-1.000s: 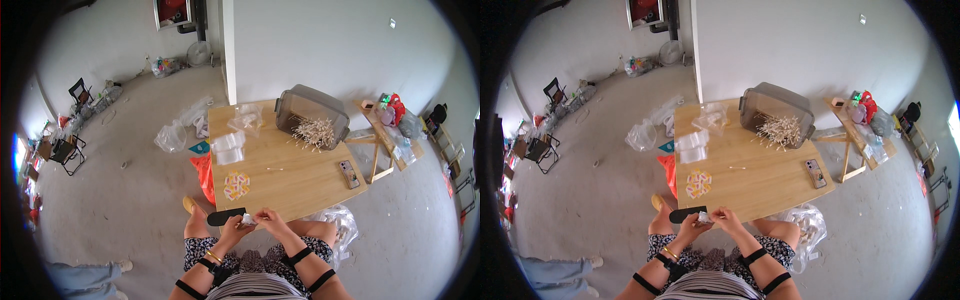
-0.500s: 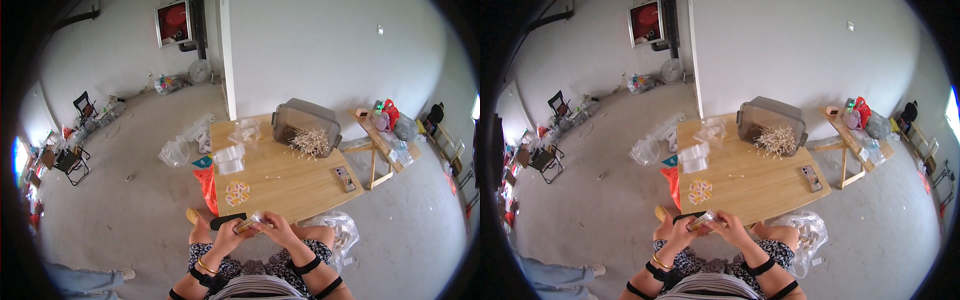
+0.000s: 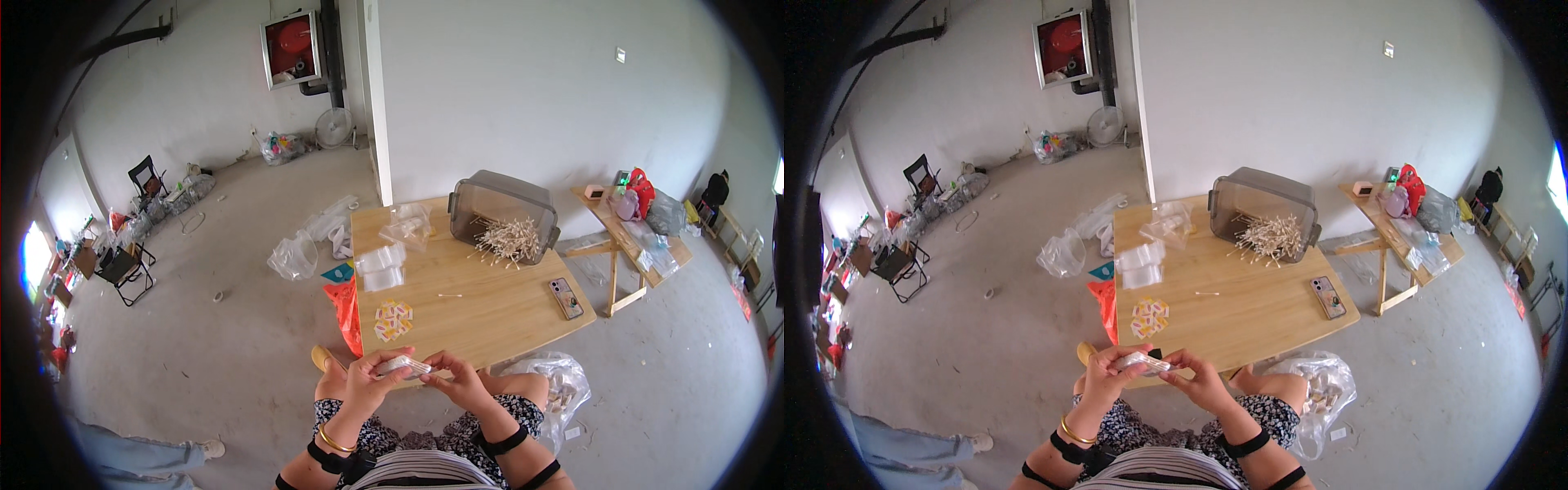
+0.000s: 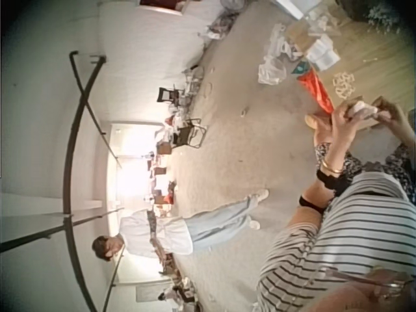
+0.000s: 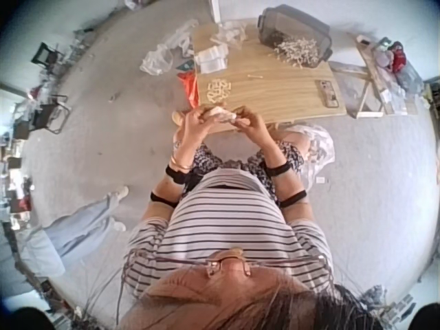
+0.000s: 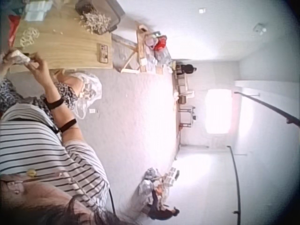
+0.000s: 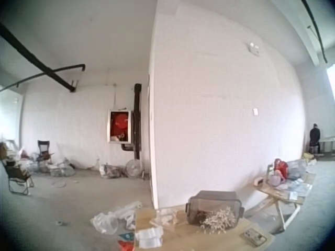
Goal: Sorting and packing cotton swabs into small plastic bags.
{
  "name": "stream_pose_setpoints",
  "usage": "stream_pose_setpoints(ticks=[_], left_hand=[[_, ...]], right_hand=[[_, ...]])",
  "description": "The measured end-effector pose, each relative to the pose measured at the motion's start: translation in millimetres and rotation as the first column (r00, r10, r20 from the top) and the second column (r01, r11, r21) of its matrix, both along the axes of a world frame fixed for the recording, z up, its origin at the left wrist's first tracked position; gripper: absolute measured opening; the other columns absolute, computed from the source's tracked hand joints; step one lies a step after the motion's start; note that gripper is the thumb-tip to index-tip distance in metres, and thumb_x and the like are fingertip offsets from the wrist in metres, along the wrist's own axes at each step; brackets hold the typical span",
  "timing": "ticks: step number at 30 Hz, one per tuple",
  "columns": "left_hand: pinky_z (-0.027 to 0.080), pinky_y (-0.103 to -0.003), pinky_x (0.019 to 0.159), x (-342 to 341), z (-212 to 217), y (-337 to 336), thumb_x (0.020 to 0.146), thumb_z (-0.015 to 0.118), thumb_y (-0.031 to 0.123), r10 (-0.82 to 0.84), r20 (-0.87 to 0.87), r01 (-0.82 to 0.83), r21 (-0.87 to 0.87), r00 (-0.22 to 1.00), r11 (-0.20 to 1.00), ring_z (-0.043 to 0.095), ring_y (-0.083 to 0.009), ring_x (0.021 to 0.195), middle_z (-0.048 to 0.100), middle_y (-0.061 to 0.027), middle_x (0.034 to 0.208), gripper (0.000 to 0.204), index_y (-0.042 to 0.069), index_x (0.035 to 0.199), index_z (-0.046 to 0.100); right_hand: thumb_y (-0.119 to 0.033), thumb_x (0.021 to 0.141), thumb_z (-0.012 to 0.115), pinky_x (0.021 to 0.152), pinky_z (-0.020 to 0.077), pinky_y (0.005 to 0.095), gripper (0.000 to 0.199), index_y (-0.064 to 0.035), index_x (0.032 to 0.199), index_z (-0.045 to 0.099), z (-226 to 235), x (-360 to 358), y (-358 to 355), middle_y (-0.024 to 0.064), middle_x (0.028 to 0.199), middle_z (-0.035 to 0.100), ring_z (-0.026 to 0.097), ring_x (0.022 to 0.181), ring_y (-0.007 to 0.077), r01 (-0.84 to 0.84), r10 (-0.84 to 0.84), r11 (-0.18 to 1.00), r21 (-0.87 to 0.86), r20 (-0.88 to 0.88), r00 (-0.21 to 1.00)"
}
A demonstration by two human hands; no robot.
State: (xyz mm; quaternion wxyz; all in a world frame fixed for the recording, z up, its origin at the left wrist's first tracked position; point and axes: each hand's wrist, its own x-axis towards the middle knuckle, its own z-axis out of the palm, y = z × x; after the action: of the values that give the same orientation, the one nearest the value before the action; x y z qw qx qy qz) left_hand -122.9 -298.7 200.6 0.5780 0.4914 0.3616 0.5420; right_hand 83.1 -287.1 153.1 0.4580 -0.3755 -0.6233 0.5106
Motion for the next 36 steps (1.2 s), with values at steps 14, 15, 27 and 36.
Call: stream_pose_setpoints(ticks=[14, 15, 27, 36], left_hand=[[0.053, -0.037, 0.096, 8.5, 56.2, -22.2, 0.080, 0.081, 0.012, 0.349, -0.535, 0.130, 0.666, 0.770, 0.734, 0.071, -0.0235, 0.106, 0.076, -0.0054, 0.109, 0.048, 0.007, 0.125, 0.065], [0.053, -0.037, 0.096, 6.4, 56.1, -23.2, 0.080, 0.081, 0.012, 0.350, -0.536, 0.129, 0.664, 0.768, 0.736, 0.071, -0.0235, 0.106, 0.076, -0.0054, 0.109, 0.048, 0.007, 0.125, 0.065], [0.048, -0.041, 0.100, -6.4, 12.0, -17.3, 0.083, 0.082, 0.022, 0.545, -0.536, 0.061, 0.747, 0.645, 0.662, 0.067, -0.0268, 0.107, 0.072, -0.0096, 0.113, 0.055, 0.002, 0.127, 0.057], [0.050, -0.033, 0.085, 0.2, 13.4, -8.3, 0.097, 0.062, 0.012, 0.351, -0.528, -0.028, 0.525, 0.773, 0.851, 0.065, -0.0175, 0.088, 0.070, -0.0114, 0.096, 0.034, -0.003, 0.127, 0.057]], right_hand=[[-0.003, 0.090, 0.071, 0.099, 0.0462, 0.0314, 0.032, -0.0019, 0.121, 0.065, -2.4, -3.5, -13.0, 0.0060, 0.118, 0.068, 0.060, 0.112, 0.0152, -0.101, 0.090, 0.992, -0.070, -0.147, 0.985], [-0.003, 0.090, 0.071, 0.099, 0.0462, 0.0314, 0.032, -0.0019, 0.121, 0.065, -0.9, -4.6, -13.3, 0.0060, 0.118, 0.068, 0.060, 0.112, 0.0152, -0.104, 0.092, 0.992, -0.073, -0.148, 0.985], [-0.017, 0.095, 0.071, 0.090, 0.0492, 0.0279, 0.032, -0.0032, 0.123, 0.066, -3.8, 10.4, -9.6, 0.0059, 0.116, 0.070, 0.061, 0.105, 0.0119, -0.039, 0.033, 0.998, -0.051, -0.114, 0.993], [-0.029, 0.093, 0.072, 0.065, 0.0489, 0.0305, 0.035, 0.0021, 0.109, 0.066, -152.1, 219.0, -40.3, 0.0038, 0.080, 0.068, 0.061, 0.073, 0.0121, 0.905, -0.946, 0.315, -0.286, -0.019, 0.323]])
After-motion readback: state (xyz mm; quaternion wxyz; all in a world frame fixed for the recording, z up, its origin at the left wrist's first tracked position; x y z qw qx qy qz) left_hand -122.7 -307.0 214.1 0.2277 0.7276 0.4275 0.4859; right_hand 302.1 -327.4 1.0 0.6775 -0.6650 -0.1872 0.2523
